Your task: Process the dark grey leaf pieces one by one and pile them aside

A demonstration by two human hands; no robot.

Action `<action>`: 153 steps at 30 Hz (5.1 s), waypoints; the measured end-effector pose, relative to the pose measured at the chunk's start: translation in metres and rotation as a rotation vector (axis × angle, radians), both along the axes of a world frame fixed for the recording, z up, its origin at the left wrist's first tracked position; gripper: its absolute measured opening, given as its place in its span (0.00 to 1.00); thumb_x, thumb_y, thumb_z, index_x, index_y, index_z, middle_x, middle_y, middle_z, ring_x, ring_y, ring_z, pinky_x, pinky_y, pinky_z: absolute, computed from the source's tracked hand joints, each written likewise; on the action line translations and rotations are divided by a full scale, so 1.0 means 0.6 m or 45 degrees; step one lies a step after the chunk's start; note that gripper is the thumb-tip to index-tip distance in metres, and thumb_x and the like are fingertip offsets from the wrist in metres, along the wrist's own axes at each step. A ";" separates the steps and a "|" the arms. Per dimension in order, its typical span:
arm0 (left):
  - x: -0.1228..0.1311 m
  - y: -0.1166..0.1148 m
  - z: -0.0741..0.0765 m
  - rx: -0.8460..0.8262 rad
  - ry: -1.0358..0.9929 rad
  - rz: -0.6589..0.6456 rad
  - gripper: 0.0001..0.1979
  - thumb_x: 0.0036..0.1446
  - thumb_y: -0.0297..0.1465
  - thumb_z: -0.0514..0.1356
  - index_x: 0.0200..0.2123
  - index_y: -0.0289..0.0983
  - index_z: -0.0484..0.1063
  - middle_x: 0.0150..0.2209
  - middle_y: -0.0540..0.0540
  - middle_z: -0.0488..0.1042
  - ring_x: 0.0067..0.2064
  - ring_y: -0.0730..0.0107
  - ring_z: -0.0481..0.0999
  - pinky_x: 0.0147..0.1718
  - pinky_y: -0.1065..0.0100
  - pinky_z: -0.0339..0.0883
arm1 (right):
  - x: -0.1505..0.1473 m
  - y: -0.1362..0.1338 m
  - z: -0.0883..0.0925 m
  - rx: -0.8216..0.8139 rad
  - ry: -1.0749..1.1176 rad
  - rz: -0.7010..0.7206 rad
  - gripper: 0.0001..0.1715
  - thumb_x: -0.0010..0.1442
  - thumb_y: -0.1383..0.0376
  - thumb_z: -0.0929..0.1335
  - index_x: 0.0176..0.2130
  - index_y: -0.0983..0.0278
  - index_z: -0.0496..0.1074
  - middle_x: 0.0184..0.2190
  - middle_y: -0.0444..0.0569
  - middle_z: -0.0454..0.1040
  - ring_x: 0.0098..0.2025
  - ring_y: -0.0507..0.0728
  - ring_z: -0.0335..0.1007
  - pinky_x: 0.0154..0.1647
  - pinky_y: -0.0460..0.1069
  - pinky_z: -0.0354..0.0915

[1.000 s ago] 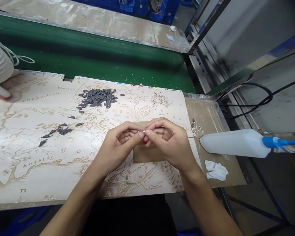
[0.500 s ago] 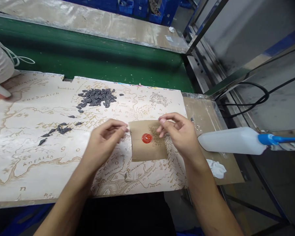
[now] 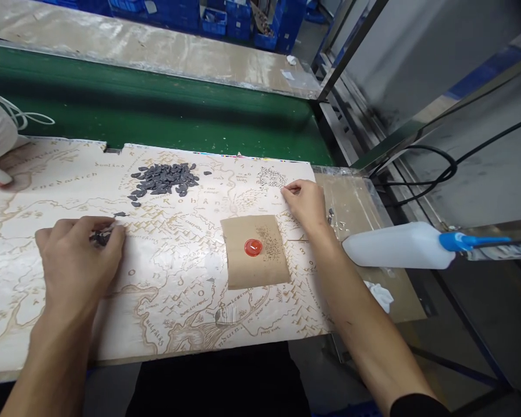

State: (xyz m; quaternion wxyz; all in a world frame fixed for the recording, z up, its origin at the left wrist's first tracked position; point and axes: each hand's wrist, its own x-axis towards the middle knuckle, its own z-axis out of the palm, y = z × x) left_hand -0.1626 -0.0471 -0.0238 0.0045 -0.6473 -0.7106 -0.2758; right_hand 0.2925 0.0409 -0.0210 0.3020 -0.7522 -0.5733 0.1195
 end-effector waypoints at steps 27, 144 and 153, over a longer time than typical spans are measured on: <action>0.280 -0.042 0.102 -0.577 -1.365 -0.797 0.07 0.70 0.39 0.72 0.46 0.43 0.87 0.40 0.44 0.88 0.41 0.58 0.85 0.40 0.60 0.78 | -0.111 -0.233 0.095 -0.165 1.463 0.370 0.12 0.66 0.57 0.81 0.37 0.61 0.82 0.25 0.41 0.81 0.18 0.49 0.67 0.18 0.45 0.64; 0.235 -0.126 0.035 -0.936 -1.829 -0.462 0.10 0.70 0.40 0.76 0.47 0.41 0.90 0.36 0.46 0.85 0.37 0.66 0.84 0.40 0.67 0.78 | -0.109 -0.229 0.052 0.346 -0.021 0.708 0.08 0.71 0.72 0.73 0.40 0.59 0.79 0.56 0.57 0.76 0.62 0.69 0.77 0.60 0.66 0.77; 0.243 -0.111 0.028 -0.807 -1.865 -0.458 0.12 0.66 0.35 0.78 0.49 0.39 0.88 0.34 0.46 0.87 0.35 0.67 0.87 0.40 0.68 0.82 | -0.087 -0.266 0.027 0.246 -0.010 0.622 0.07 0.69 0.71 0.73 0.41 0.58 0.79 0.57 0.56 0.76 0.63 0.69 0.76 0.61 0.66 0.77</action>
